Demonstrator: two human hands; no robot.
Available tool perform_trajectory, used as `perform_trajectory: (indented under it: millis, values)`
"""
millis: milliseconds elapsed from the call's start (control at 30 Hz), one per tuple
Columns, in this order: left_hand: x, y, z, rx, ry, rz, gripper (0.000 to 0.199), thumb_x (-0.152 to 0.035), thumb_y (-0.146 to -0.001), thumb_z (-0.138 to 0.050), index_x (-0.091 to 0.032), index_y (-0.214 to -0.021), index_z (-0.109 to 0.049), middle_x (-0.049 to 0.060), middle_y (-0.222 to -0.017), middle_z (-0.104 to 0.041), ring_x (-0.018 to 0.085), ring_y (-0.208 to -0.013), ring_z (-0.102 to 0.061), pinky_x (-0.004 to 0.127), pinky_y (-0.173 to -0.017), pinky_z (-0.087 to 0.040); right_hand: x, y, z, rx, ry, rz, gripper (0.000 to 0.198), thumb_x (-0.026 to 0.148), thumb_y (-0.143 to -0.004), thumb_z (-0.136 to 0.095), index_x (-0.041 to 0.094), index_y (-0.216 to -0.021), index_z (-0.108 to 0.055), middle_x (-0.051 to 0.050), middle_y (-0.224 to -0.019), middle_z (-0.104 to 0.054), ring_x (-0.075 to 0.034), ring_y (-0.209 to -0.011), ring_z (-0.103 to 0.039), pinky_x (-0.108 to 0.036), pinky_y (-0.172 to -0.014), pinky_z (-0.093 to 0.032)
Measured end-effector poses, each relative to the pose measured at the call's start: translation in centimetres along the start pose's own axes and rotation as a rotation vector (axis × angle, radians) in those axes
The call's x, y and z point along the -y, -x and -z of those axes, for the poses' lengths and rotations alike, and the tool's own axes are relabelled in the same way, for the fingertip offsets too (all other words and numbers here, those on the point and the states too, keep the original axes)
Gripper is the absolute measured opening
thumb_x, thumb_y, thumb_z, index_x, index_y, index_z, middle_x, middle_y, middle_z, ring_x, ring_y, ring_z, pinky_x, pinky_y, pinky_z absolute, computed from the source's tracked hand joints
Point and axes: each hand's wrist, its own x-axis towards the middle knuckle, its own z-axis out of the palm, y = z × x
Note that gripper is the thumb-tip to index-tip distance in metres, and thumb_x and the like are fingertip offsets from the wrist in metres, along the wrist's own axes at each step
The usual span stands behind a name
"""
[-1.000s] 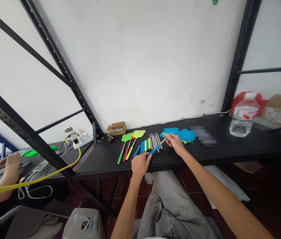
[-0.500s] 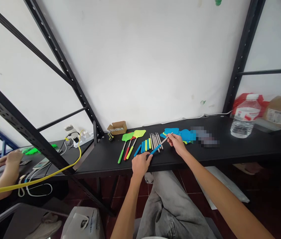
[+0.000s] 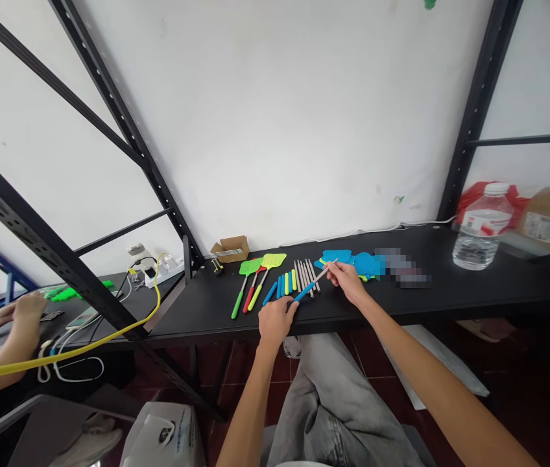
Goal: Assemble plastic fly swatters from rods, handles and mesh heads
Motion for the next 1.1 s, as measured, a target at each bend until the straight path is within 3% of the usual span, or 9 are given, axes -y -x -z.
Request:
perform_trajectory:
  millis: [700,1100]
  values:
    - [0.31,-0.01,-0.03,0.005,0.02,-0.016,0.035,-0.05,-0.095,-0.049,-0.026,-0.106,-0.073,0.002,-0.076,-0.07,0.018,-0.076,-0.065,0.024,-0.057,-0.031,-0.1,0.2,0.01,-0.003,0.14,0.029,0.051,0.065,-0.081,-0.061,0.022,-0.057,-0.047,0.003,-0.047,-0.042,-0.011,-0.044,-0.038,-0.027,-0.047,-0.032]
    - [0.14,0.0,0.25,0.017,0.031,-0.017,0.036,-0.051,-0.096,-0.048,-0.026,-0.103,-0.074,0.002,-0.074,-0.07,0.018,-0.074,-0.065,0.025,-0.056,-0.03,-0.46,0.03,0.12,0.03,0.158,0.01,0.049,0.066,-0.08,-0.061,0.021,-0.061,-0.059,0.002,-0.043,-0.043,-0.013,-0.042,-0.039,-0.029,-0.047,-0.033]
